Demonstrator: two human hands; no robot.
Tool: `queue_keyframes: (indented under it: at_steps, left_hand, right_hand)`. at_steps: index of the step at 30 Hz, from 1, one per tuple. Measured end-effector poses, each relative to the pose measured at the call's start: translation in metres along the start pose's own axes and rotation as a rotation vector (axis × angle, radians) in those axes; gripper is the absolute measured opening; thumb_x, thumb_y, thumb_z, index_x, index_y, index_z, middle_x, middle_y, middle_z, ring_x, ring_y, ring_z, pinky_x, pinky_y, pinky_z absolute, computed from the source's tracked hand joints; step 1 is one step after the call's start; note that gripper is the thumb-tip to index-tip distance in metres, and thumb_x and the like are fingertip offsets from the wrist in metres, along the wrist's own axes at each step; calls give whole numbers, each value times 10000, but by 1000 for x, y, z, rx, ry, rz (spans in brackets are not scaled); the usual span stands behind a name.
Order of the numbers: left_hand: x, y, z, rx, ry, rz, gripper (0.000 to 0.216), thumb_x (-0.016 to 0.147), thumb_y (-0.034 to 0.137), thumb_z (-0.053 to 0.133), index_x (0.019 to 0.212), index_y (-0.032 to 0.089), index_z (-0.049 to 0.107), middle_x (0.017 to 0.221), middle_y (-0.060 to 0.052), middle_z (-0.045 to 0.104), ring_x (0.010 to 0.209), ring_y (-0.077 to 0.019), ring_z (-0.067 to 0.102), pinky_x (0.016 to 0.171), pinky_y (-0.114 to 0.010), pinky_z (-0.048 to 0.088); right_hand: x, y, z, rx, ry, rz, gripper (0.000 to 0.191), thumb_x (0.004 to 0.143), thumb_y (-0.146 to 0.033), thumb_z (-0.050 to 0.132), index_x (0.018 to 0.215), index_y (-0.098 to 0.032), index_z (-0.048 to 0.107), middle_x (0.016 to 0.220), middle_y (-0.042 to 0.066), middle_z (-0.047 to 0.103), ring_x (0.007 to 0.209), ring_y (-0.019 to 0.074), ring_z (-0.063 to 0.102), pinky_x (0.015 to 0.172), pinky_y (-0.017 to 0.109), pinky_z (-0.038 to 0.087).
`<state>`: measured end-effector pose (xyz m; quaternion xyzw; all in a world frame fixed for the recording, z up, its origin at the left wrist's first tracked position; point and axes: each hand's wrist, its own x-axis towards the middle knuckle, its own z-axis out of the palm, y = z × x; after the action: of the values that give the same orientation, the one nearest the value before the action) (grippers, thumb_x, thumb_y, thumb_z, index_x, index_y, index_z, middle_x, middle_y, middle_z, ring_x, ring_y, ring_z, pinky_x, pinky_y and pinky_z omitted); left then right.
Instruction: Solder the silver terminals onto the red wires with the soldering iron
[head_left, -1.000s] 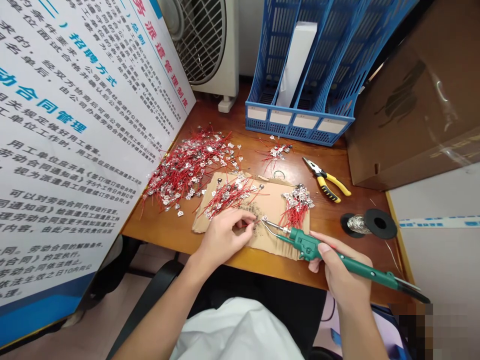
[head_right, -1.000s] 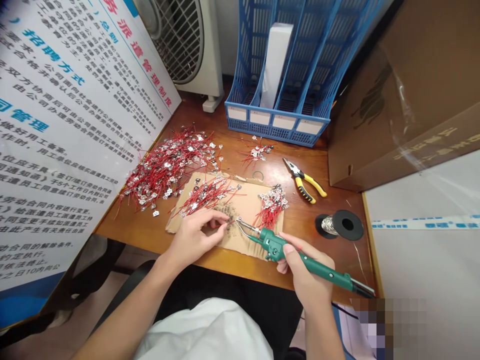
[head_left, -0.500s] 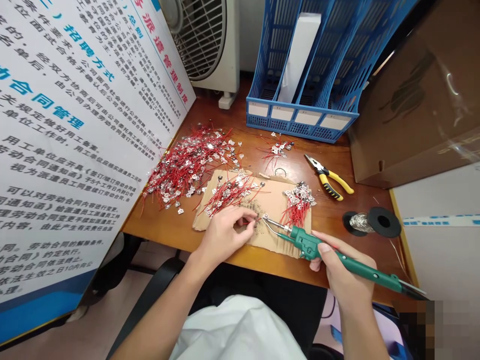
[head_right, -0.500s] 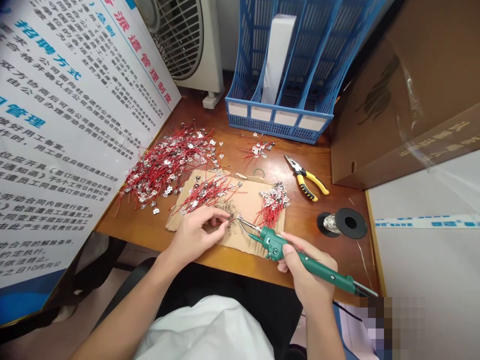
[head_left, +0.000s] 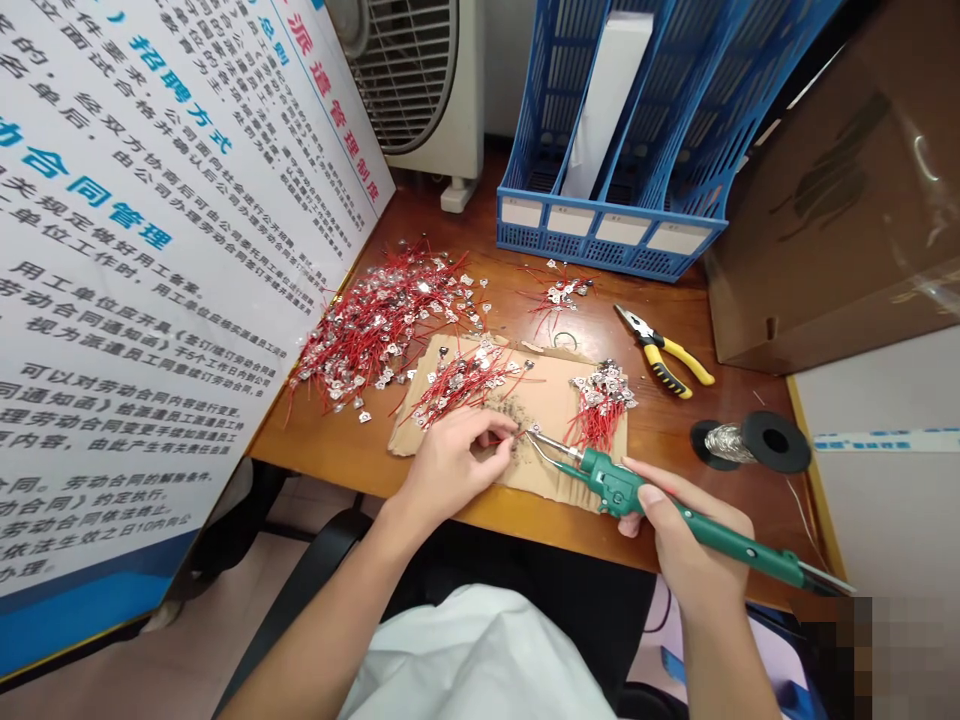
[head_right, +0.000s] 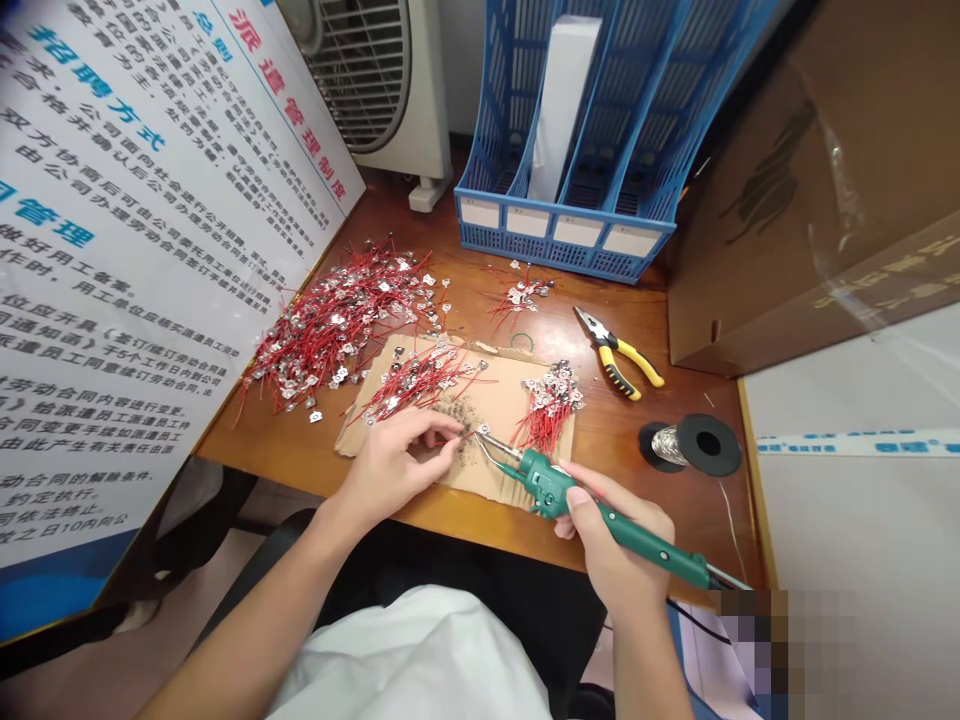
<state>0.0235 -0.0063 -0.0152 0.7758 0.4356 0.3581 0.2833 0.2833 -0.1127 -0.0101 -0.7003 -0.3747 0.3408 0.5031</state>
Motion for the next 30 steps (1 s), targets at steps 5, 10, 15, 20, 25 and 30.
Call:
queue_keyframes:
  at_steps: [5, 10, 15, 20, 25, 30]
  left_hand:
    - [-1, 0, -1, -9, 4, -4, 177, 962, 95, 743, 1069, 211, 823, 876, -19, 814, 774, -173, 716, 784, -300, 616]
    - [-1, 1, -2, -7, 6, -5, 175, 960, 103, 740, 1068, 216, 819, 866, -12, 805, 772, -171, 714, 791, -296, 621]
    - [-1, 1, -2, -21, 6, 7, 185, 955, 98, 726, 1070, 208, 820, 870, -16, 803, 779, -172, 717, 790, -297, 619]
    - [0, 2, -1, -3, -7, 2, 196, 959, 104, 726, 1089, 216, 820, 887, -24, 814, 784, -183, 731, 808, -317, 634]
    - [0, 2, 0, 0, -9, 8, 181, 975, 105, 729, 1093, 211, 815, 896, -25, 820, 785, -180, 724, 810, -318, 625]
    - [1, 2, 0, -2, -9, 6, 175, 981, 104, 734, 1099, 205, 813, 905, -25, 821, 794, -177, 723, 803, -309, 611]
  right_hand:
    - [1, 4, 1, 93, -9, 19, 222, 968, -311, 810, 1111, -224, 956, 607, -1, 742, 510, 163, 697, 593, 266, 625]
    - [3, 11, -2, 173, -30, 16, 236, 968, -303, 833, 1143, -202, 954, 660, 31, 774, 513, 172, 694, 561, 283, 621]
    - [5, 16, -2, 187, -15, -4, 259, 955, -357, 865, 1130, -189, 956, 701, 55, 798, 494, 190, 699, 523, 307, 626]
    - [4, 21, -2, 174, 34, -44, 297, 936, -403, 882, 1104, -170, 954, 730, 84, 814, 455, 207, 687, 462, 333, 612]
    - [3, 20, -2, 160, 44, -40, 293, 937, -400, 881, 1098, -165, 950, 718, 78, 805, 457, 209, 689, 463, 333, 616]
    - [3, 18, -1, 137, 54, -58, 290, 940, -412, 879, 1085, -171, 949, 693, 65, 792, 448, 215, 694, 446, 330, 615]
